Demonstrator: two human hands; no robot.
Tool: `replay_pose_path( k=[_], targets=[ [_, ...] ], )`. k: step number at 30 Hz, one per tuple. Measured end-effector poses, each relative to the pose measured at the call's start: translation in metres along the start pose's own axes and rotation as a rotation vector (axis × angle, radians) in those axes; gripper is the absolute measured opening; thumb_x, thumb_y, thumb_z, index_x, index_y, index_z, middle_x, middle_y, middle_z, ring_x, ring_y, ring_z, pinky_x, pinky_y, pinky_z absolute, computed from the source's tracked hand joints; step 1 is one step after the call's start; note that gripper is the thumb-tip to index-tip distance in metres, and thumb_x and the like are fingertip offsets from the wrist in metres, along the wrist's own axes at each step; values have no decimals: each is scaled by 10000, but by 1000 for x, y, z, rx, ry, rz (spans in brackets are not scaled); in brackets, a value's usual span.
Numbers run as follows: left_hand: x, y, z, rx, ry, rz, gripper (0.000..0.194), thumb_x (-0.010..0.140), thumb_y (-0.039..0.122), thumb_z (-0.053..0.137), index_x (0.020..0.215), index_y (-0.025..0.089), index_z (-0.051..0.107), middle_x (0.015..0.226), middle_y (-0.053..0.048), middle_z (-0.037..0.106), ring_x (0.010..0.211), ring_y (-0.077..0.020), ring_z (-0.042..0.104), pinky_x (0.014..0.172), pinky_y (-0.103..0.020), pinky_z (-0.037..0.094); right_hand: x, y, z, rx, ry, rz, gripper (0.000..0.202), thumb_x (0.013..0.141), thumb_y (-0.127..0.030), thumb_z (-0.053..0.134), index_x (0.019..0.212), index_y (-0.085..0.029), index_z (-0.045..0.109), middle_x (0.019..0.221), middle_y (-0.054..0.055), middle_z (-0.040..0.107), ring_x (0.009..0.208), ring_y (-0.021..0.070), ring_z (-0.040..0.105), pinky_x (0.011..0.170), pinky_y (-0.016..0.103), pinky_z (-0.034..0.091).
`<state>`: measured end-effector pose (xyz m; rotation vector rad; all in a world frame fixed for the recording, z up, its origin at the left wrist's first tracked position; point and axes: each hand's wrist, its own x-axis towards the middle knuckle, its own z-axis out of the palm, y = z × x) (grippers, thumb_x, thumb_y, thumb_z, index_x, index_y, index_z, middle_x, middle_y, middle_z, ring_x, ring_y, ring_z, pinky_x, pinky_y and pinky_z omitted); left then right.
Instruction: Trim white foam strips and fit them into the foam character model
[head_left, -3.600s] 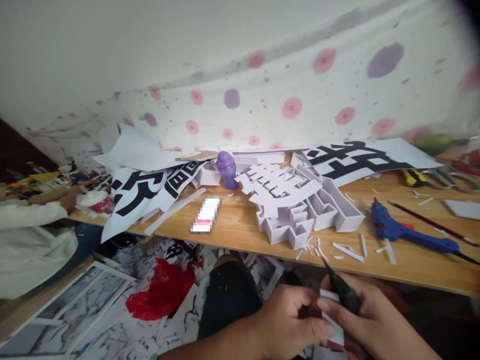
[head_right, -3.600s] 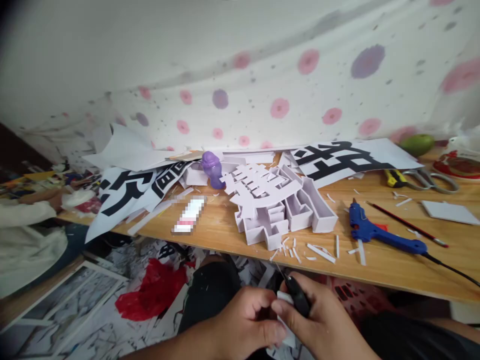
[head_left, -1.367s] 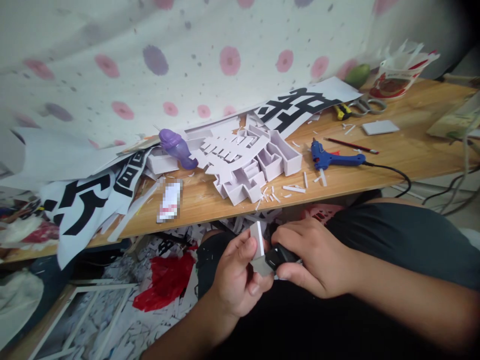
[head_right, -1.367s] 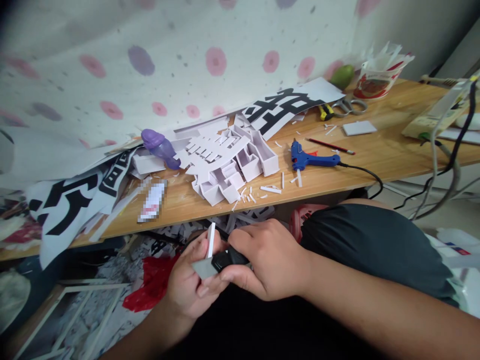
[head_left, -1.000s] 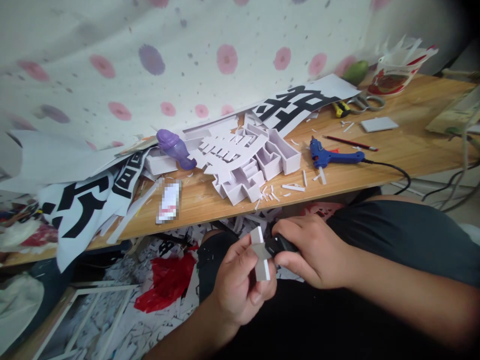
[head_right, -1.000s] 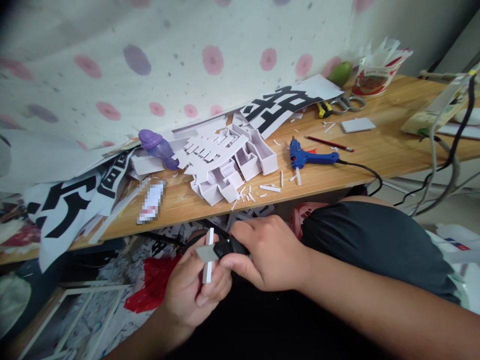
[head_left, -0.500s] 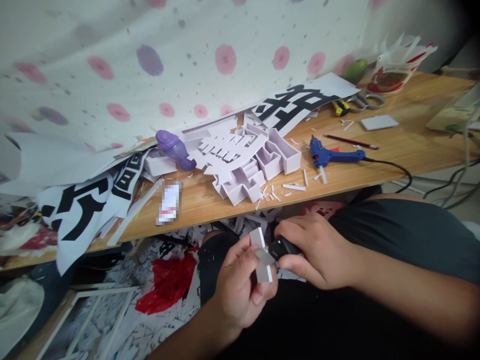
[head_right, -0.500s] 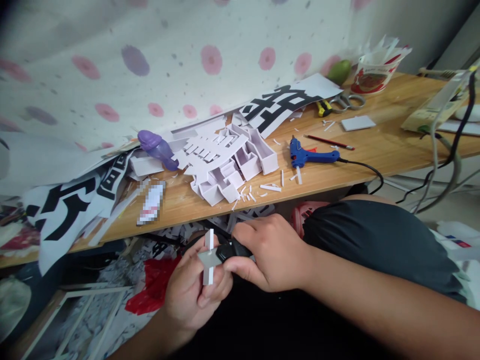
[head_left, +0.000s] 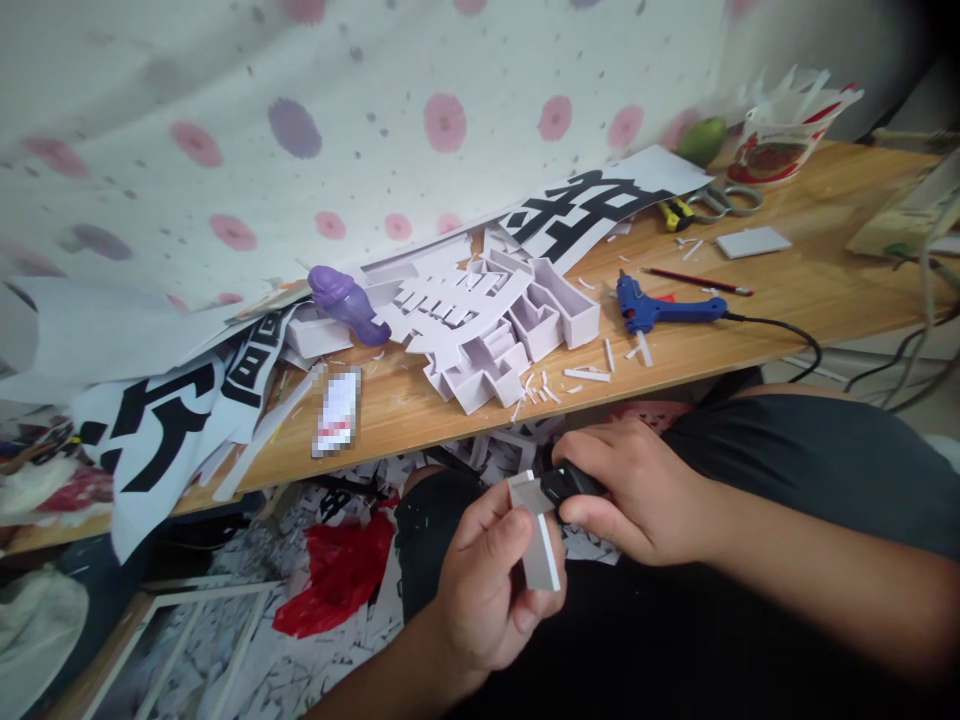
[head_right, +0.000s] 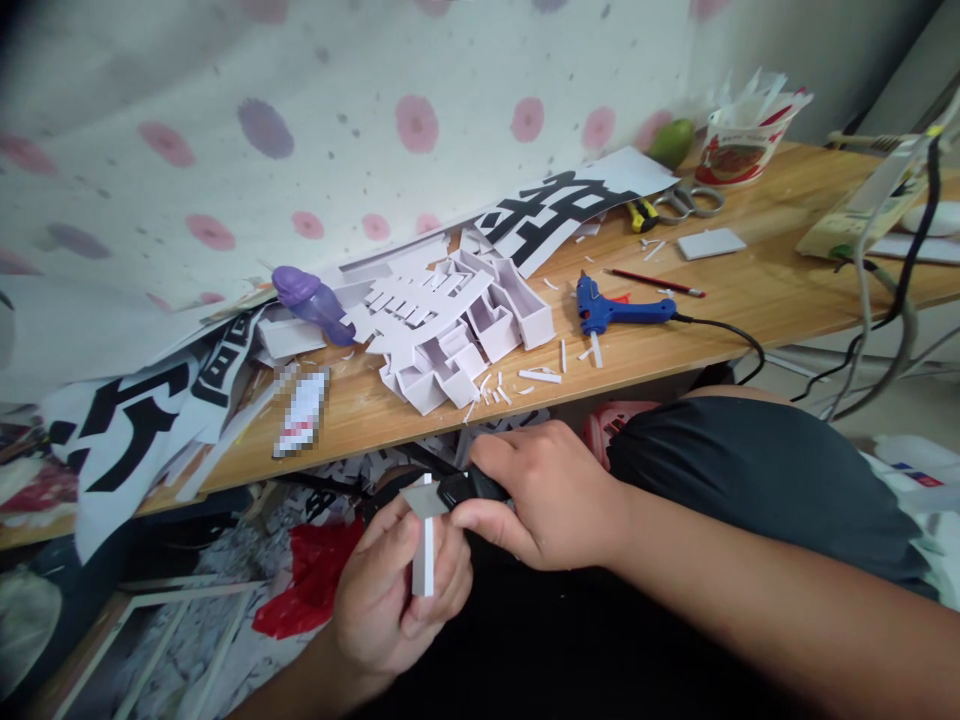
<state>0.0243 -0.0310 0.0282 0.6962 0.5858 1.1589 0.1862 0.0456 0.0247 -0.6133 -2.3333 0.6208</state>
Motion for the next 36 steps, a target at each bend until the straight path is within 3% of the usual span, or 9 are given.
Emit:
replay_pose_path(
  k=[15, 30, 36],
  targets=[
    [-3, -2, 0, -9, 16, -10, 192, 890, 301, 442, 878, 156, 566, 460, 53, 425, 305, -12, 232, 342, -135, 207, 0, 0, 2, 86, -15, -42, 527, 928, -589, 220, 780, -146, 463, 653, 23, 480, 568, 125, 417, 550, 242, 257],
    [-8, -5, -2, -96, -75, -9, 207, 904, 296, 406, 826, 152, 533, 458, 45, 440, 300, -34, 243, 331, -159, 219, 0, 1, 7, 138, -41, -23, 523, 933, -572, 228, 812, -135, 490, 667, 30, 491, 586, 127, 446, 556, 231, 278],
    [-16, -9, -5, -82, -90, -15, 249, 897, 306, 426, 717, 149, 496, 465, 42, 426, 303, -30, 266, 326, -150, 240, 2, 7, 12, 134, -109, 107, 435, 931, -522, 304, 767, -147, 452, 660, 21, 485, 574, 117, 446, 554, 222, 273]
  ],
)
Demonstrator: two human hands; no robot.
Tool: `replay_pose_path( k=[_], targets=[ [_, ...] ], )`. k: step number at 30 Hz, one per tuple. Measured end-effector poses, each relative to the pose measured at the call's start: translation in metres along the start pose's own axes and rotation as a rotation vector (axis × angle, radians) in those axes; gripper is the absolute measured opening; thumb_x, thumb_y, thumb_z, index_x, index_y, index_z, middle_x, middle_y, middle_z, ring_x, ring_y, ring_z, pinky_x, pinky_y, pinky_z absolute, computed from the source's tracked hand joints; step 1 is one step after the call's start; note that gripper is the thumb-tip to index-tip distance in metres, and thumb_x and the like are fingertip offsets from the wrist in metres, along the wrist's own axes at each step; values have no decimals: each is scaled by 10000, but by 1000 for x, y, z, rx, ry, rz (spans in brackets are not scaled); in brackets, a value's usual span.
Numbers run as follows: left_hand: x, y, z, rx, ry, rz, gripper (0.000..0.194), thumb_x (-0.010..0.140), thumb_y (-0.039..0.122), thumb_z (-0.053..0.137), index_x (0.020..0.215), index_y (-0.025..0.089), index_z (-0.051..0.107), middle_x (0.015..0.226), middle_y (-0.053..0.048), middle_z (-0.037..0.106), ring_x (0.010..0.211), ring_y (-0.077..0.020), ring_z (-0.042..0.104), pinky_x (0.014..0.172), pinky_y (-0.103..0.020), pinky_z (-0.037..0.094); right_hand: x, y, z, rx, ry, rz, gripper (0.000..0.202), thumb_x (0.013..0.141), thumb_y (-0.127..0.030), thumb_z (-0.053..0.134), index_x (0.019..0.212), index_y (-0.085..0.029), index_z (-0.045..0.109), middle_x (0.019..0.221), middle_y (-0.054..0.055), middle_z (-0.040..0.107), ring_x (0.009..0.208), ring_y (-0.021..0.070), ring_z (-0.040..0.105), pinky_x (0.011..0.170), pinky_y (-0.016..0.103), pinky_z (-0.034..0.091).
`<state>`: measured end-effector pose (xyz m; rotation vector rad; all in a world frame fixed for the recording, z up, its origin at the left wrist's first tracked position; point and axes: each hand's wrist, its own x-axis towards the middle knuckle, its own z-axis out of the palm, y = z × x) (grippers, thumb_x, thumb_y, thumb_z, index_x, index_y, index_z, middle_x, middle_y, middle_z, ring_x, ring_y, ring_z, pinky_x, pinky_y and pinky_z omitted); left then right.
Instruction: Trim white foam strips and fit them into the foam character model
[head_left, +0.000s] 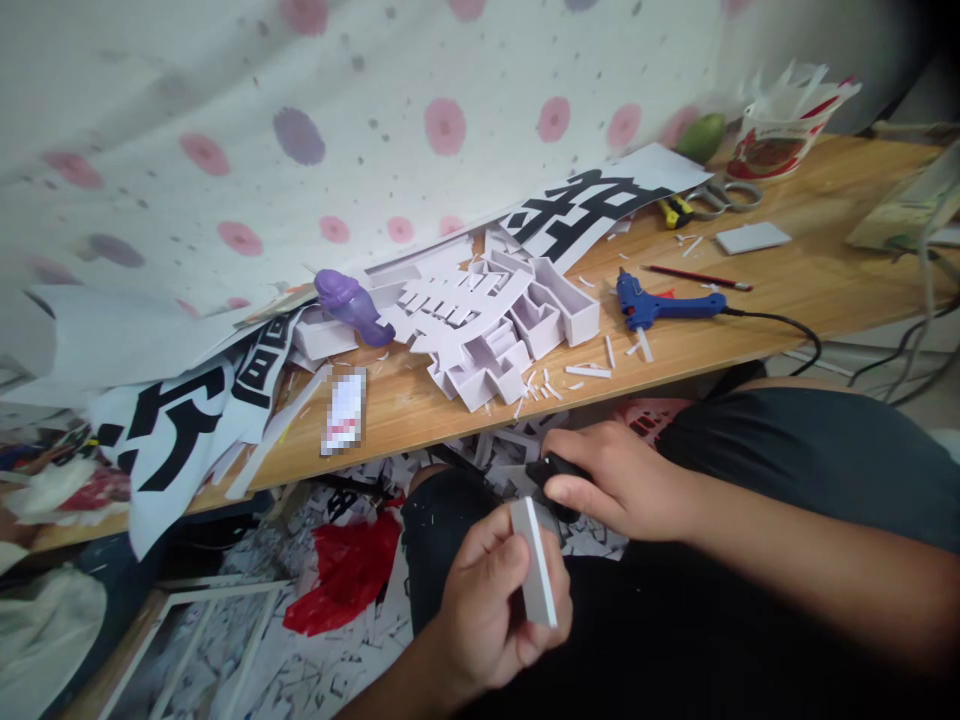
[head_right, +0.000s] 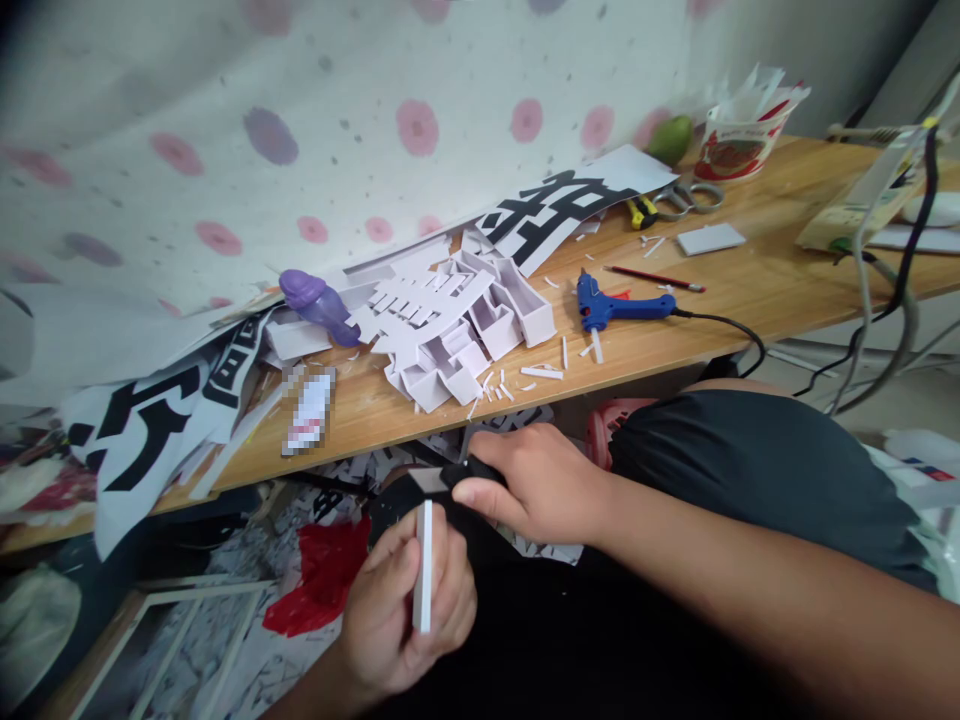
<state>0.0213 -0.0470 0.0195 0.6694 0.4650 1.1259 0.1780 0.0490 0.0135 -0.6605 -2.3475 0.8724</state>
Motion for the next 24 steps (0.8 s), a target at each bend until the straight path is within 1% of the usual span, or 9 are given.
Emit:
replay_pose_path(
  k=[2, 3, 6, 8, 10, 13, 18, 21, 24],
  targets=[
    [-2, 0, 0, 52, 19, 18, 259, 881, 337, 461, 704, 150, 486, 481, 38, 442, 305, -26, 281, 323, -148, 244, 1, 3, 1, 53, -19, 56, 422, 936, -500, 320, 752, -144, 449, 651, 13, 470, 580, 112, 445, 561, 218, 286],
    [-2, 0, -1, 103, 60, 37, 265, 876, 349, 473, 703, 149, 485, 493, 35, 457, 309, -22, 287, 327, -145, 244, 1, 3, 2, 109, -21, 70, 419, 939, -493, 324, 754, -141, 453, 655, 10, 467, 588, 109, 446, 566, 215, 297],
    [-1, 0, -5, 327, 308, 107, 245, 868, 361, 500, 748, 147, 507, 534, 25, 505, 358, -21, 343, 358, -132, 254, 2, 3, 4, 387, 5, 90, 425, 937, -502, 341, 774, -131, 469, 670, 2, 462, 602, 97, 441, 569, 201, 327],
    [1, 1, -8, 454, 467, 130, 215, 868, 358, 508, 812, 151, 526, 551, 23, 526, 401, -34, 395, 377, -129, 276, 3, 0, 5, 612, -9, 112, 416, 910, -519, 408, 792, -126, 477, 661, -8, 459, 588, 87, 432, 555, 189, 339],
    [3, 1, -11, 537, 554, 138, 209, 866, 362, 509, 844, 155, 530, 565, 24, 537, 428, -49, 432, 393, -139, 309, 4, -2, 7, 768, -51, 143, 397, 845, -512, 535, 813, -119, 491, 665, -11, 474, 598, 85, 440, 556, 185, 352],
    [6, 2, -12, 606, 568, 135, 203, 864, 356, 512, 838, 155, 530, 589, 22, 553, 451, -68, 473, 425, -169, 363, 5, -5, 11, 853, -106, 215, 394, 748, -456, 676, 808, -112, 493, 687, 6, 528, 635, 100, 477, 584, 200, 383],
    [11, 2, -10, 595, 530, 117, 194, 859, 342, 515, 830, 151, 537, 654, -5, 610, 477, -91, 520, 454, -200, 412, 7, -8, 11, 939, -97, 264, 379, 742, -429, 688, 786, -124, 467, 666, 6, 565, 617, 101, 505, 606, 226, 421],
    [15, 3, -7, 556, 518, 107, 182, 858, 318, 519, 807, 144, 533, 635, -4, 608, 472, -90, 522, 453, -198, 417, 6, -7, 6, 949, -118, 228, 353, 777, -413, 661, 788, -121, 463, 687, 18, 573, 640, 102, 519, 623, 227, 427],
    [18, 5, -3, 480, 521, 102, 187, 862, 298, 514, 759, 142, 515, 583, 4, 594, 444, -79, 503, 426, -177, 396, 2, -5, -2, 936, -135, 135, 351, 819, -433, 614, 826, -106, 488, 719, 26, 564, 660, 98, 507, 623, 211, 409]
  ],
)
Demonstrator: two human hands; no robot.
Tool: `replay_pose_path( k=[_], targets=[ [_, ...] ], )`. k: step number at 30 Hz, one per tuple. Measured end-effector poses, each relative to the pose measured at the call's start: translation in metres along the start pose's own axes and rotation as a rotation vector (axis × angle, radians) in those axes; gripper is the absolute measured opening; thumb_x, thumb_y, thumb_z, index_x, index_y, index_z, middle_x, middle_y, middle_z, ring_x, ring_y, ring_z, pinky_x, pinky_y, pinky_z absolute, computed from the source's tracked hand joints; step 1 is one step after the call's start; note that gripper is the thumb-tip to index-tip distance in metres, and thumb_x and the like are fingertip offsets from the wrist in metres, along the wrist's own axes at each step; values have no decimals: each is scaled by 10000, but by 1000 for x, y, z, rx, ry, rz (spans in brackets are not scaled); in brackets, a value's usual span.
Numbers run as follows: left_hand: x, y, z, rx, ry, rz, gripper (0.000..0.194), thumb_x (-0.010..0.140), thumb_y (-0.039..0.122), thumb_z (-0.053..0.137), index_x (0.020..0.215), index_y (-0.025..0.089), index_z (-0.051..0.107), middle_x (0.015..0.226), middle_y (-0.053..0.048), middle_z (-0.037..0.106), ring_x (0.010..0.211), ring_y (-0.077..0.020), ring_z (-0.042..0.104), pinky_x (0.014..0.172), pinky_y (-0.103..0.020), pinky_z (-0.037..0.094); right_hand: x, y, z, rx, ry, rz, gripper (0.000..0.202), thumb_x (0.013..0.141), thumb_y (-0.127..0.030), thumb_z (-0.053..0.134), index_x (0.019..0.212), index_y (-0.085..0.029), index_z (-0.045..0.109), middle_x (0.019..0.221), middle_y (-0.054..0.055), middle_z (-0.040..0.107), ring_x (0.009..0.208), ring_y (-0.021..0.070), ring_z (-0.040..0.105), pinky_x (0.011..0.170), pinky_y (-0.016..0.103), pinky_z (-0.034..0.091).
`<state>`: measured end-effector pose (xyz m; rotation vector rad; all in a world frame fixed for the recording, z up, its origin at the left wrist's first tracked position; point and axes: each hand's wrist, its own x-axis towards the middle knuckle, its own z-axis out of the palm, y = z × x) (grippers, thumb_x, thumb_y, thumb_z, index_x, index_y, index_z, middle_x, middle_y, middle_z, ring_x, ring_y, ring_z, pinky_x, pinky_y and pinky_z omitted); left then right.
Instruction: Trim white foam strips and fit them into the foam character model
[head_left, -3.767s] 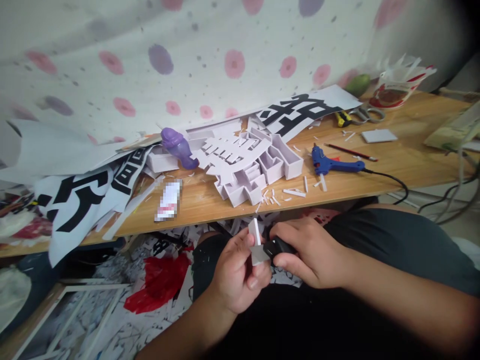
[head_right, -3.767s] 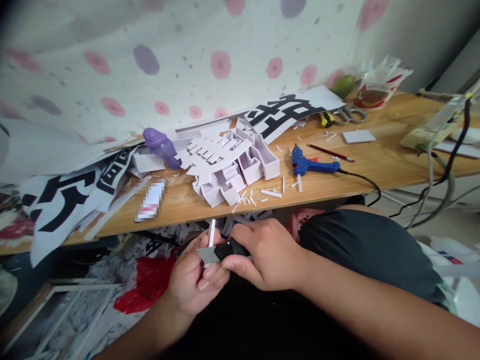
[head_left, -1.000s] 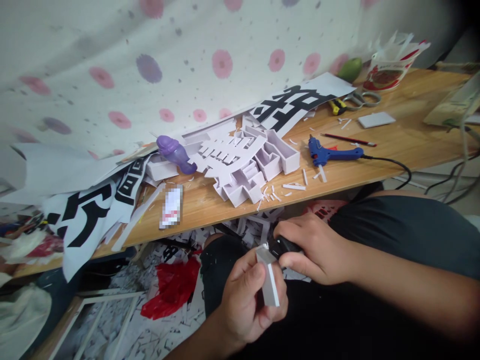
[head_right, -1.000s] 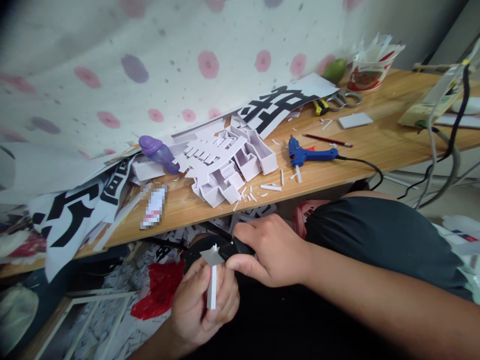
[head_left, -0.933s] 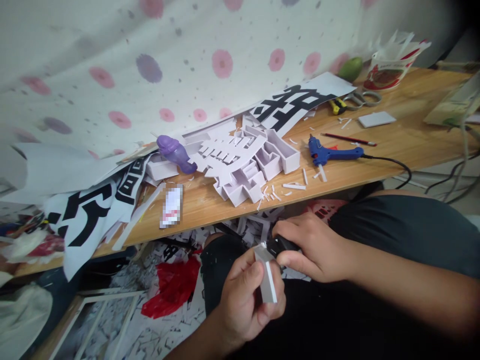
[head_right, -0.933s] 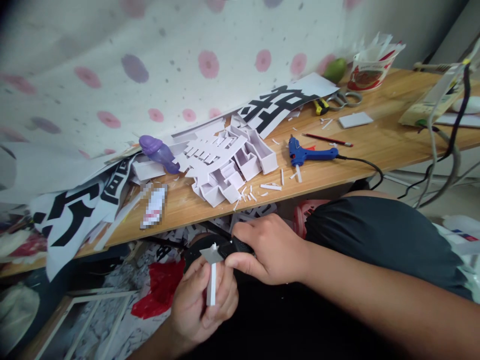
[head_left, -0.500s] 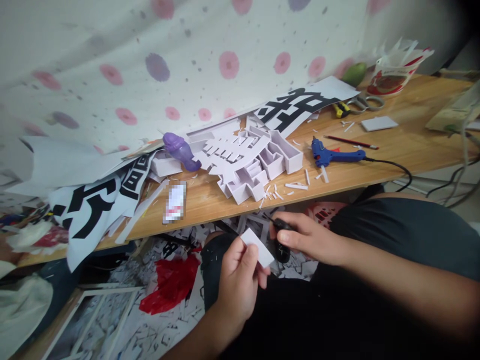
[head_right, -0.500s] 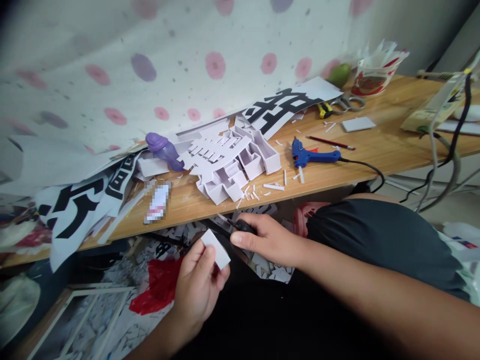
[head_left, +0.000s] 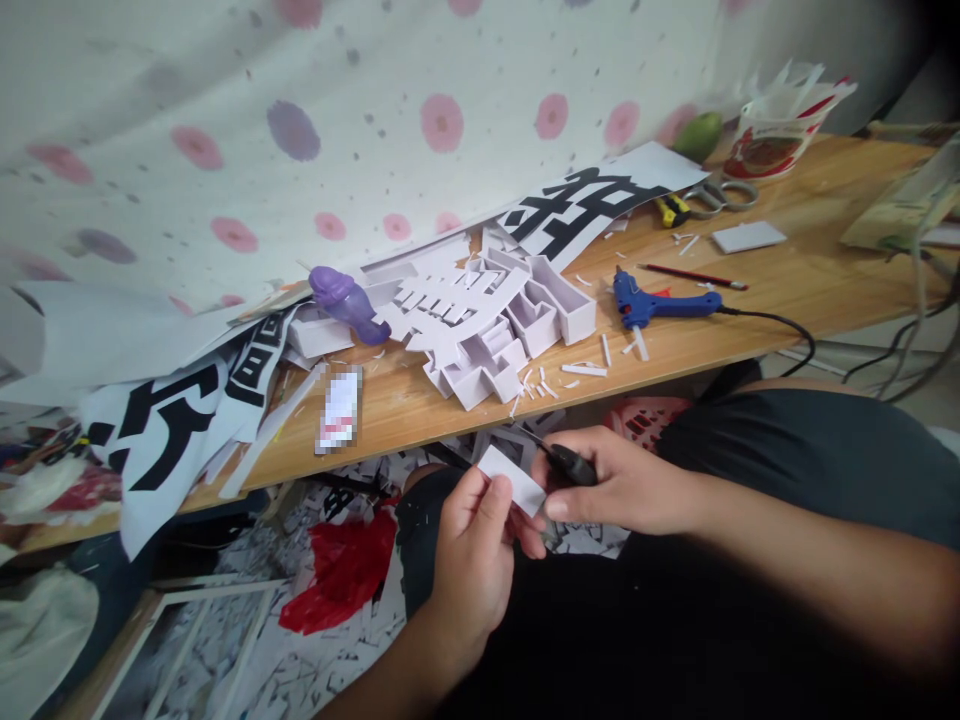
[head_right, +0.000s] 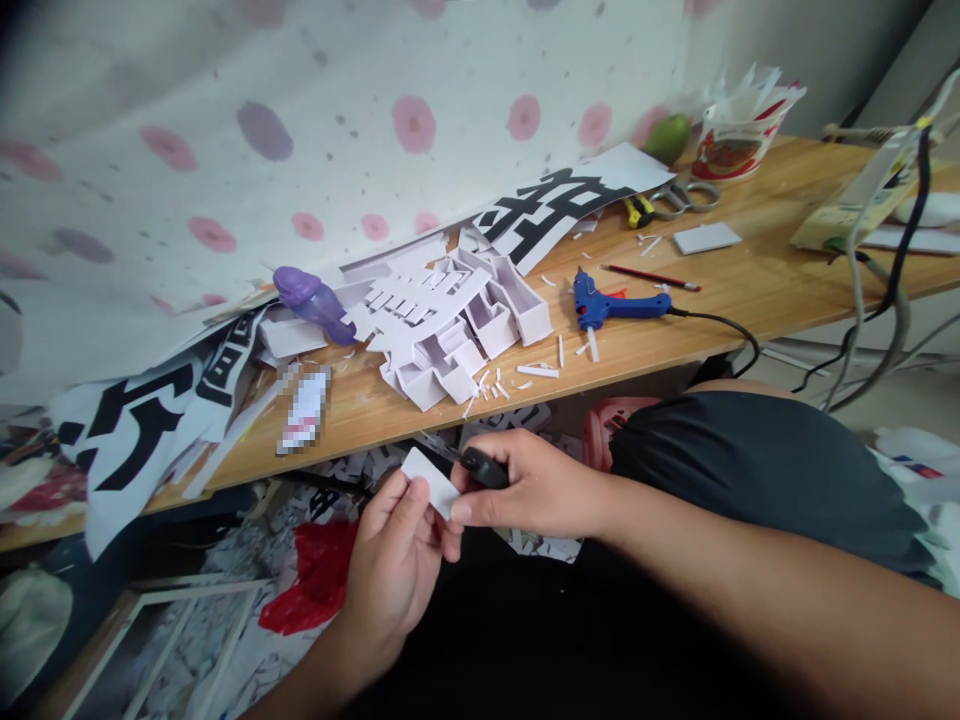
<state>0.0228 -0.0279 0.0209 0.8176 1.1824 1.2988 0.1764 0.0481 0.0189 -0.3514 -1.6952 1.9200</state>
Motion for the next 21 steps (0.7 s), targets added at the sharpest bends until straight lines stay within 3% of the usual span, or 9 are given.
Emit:
replay_pose_path(
  k=[2, 7, 10, 15, 21],
  targets=[
    [0, 3, 2, -61, 1, -36, 205, 860, 297, 515, 727, 143, 502, 534, 9, 580, 405, -70, 477, 390, -158, 360, -4, -2, -5, -75, 15, -75, 392, 854, -486, 546, 855, -97, 505, 715, 20, 529, 641, 92, 478, 589, 196, 381],
    [0, 6, 5, -224, -46, -143, 271, 842, 337, 531, 660, 155, 446, 398, 37, 499, 289, -50, 372, 323, -139, 273, -13, 1, -10, -602, 32, -231, 471, 884, -566, 437, 876, -105, 529, 685, 10, 478, 607, 94, 431, 564, 205, 309],
    [0, 5, 5, -289, -68, -183, 256, 829, 351, 551, 688, 159, 458, 368, 56, 462, 262, -45, 340, 307, -130, 262, -15, 4, -6, -784, 22, -268, 508, 901, -602, 356, 849, -123, 520, 682, 20, 486, 610, 107, 436, 577, 222, 299],
    [-2, 1, 4, -354, -216, -189, 248, 853, 348, 516, 704, 151, 491, 350, 48, 455, 249, -28, 293, 298, -110, 246, -16, 6, -3, -901, 67, -285, 543, 905, -633, 288, 817, -140, 498, 674, 19, 484, 599, 115, 433, 569, 229, 284],
    [-6, -1, 2, -355, -241, -153, 213, 867, 324, 493, 742, 153, 513, 359, 46, 460, 249, -31, 288, 296, -111, 263, -17, 5, -3, -927, 52, -311, 558, 904, -644, 267, 773, -145, 478, 653, 18, 479, 595, 116, 437, 558, 237, 265]
  ],
)
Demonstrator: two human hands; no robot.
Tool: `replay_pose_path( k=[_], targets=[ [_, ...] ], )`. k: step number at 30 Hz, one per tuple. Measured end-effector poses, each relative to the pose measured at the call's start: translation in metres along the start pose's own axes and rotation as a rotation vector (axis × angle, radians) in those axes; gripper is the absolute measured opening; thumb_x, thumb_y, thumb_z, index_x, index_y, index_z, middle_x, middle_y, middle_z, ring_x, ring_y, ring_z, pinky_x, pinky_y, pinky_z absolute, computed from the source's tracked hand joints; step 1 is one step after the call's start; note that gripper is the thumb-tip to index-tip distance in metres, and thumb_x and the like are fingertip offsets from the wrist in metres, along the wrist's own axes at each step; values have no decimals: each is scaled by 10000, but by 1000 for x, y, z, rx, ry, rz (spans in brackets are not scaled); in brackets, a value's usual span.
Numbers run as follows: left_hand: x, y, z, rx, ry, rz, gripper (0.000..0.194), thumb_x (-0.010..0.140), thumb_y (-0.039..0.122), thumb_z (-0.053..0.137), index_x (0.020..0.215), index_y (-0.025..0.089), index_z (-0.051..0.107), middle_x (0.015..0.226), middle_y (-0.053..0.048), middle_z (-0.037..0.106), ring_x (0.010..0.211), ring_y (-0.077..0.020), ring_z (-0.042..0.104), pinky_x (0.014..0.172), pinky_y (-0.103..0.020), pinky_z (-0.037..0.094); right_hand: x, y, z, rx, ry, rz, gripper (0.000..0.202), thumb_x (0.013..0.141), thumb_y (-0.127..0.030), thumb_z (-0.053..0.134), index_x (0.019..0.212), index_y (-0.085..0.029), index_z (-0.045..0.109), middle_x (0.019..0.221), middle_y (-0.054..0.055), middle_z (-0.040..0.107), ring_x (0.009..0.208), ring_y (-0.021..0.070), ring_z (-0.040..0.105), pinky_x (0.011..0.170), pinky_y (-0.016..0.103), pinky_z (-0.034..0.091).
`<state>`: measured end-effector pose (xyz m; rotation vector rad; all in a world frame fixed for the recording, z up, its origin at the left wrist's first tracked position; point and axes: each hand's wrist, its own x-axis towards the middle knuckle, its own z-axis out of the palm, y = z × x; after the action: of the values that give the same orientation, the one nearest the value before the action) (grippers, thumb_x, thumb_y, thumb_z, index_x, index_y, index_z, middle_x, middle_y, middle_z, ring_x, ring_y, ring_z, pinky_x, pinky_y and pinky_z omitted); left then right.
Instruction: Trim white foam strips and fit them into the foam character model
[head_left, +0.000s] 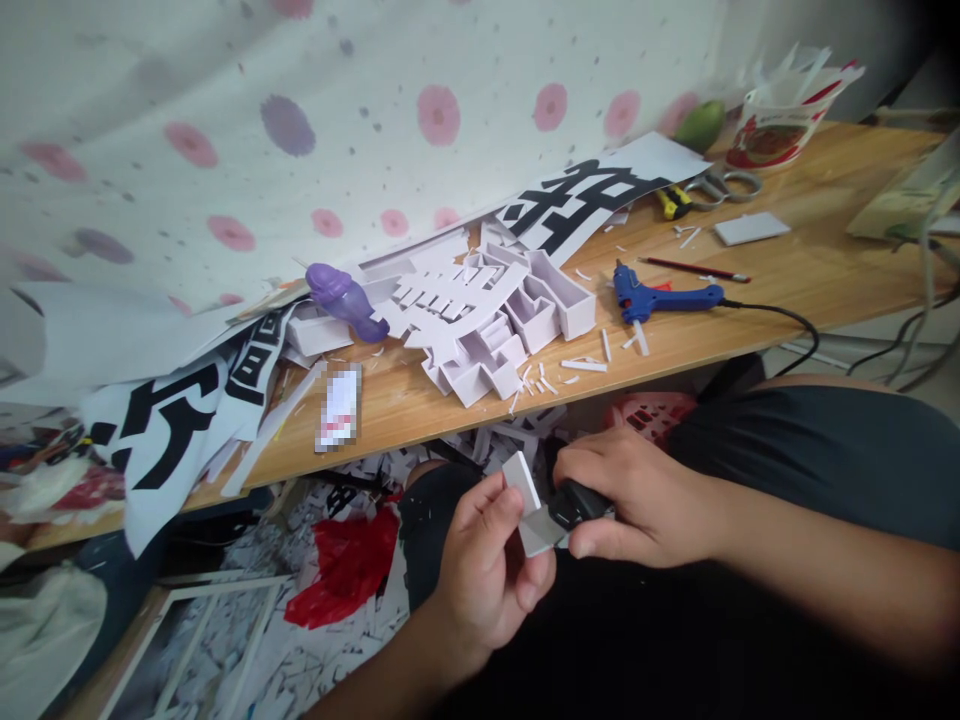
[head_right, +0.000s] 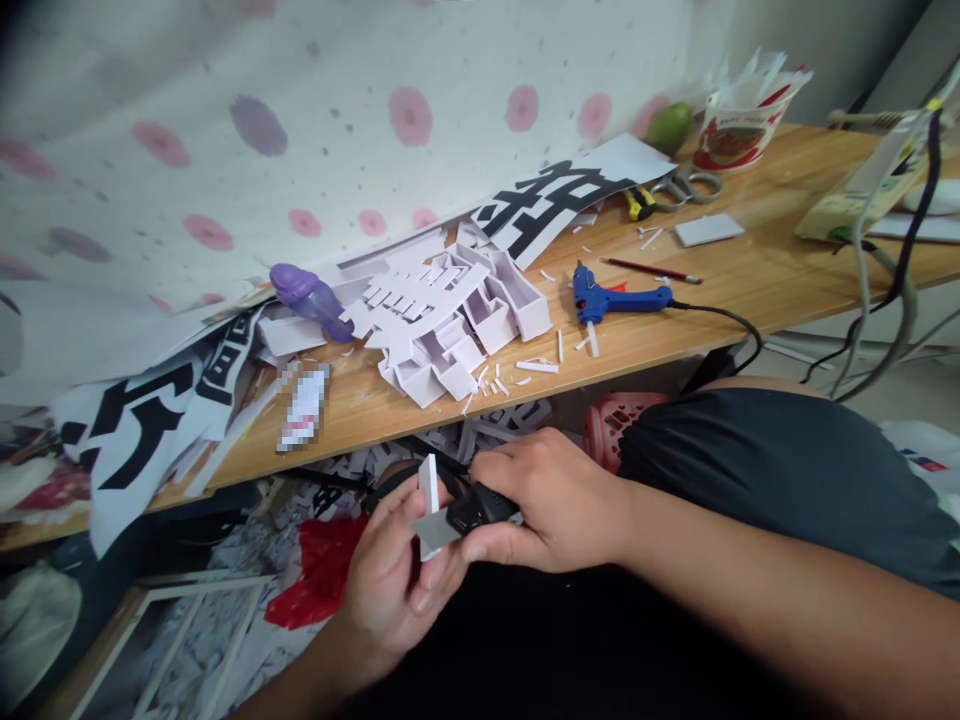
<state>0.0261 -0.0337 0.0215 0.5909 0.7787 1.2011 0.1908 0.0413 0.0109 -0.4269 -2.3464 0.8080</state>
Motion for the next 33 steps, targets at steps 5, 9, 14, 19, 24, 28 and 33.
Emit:
replay_pose_path(
  k=[5, 9, 14, 19, 24, 28, 33],
  targets=[
    [1, -1, -1, -33, -72, 11, 229, 886, 320, 454, 744, 153, 520, 370, 48, 449, 251, -24, 274, 292, -102, 264, 0, -1, 1, 18, 2, -20, 545, 907, -639, 272, 783, -148, 475, 665, 19, 485, 606, 117, 445, 564, 237, 264],
    [-1, -6, 0, -37, -169, 31, 252, 915, 288, 379, 790, 143, 542, 383, 47, 440, 247, -19, 247, 290, -103, 256, 1, 2, 0, 17, 17, 26, 549, 901, -645, 283, 768, -145, 467, 652, 17, 478, 583, 110, 425, 555, 229, 263],
    [-5, -9, 1, -15, -214, 28, 248, 912, 271, 375, 829, 124, 557, 398, 43, 437, 247, -19, 241, 281, -106, 242, 1, 4, -2, 12, 13, 29, 555, 903, -643, 276, 764, -142, 469, 640, 16, 464, 574, 108, 422, 546, 225, 266],
    [-6, -9, -1, -41, -194, 15, 272, 927, 227, 322, 847, 126, 562, 370, 55, 400, 241, -19, 225, 287, -101, 240, 0, 1, 1, 30, 12, -6, 542, 902, -639, 290, 766, -146, 469, 648, 18, 483, 593, 112, 438, 557, 231, 262],
    [-6, -8, -3, -55, -220, 26, 236, 908, 275, 390, 857, 124, 565, 392, 61, 405, 251, -14, 214, 295, -111, 235, 2, 1, 1, 14, 19, 12, 537, 907, -630, 288, 755, -146, 467, 644, 15, 480, 584, 109, 434, 550, 227, 255],
    [-8, -9, -3, -26, -237, 17, 241, 910, 282, 382, 798, 136, 539, 375, 64, 386, 247, -23, 217, 295, -122, 233, 3, 5, 0, 1, 30, 60, 539, 905, -632, 290, 772, -142, 473, 653, 18, 480, 583, 109, 436, 554, 220, 273],
    [-7, -9, -2, 48, -153, 31, 209, 891, 300, 426, 774, 149, 510, 358, 77, 365, 249, -19, 200, 293, -122, 226, 2, 12, 0, 92, 32, 160, 497, 911, -590, 345, 756, -135, 467, 647, 9, 470, 580, 97, 440, 560, 205, 302]
  ],
)
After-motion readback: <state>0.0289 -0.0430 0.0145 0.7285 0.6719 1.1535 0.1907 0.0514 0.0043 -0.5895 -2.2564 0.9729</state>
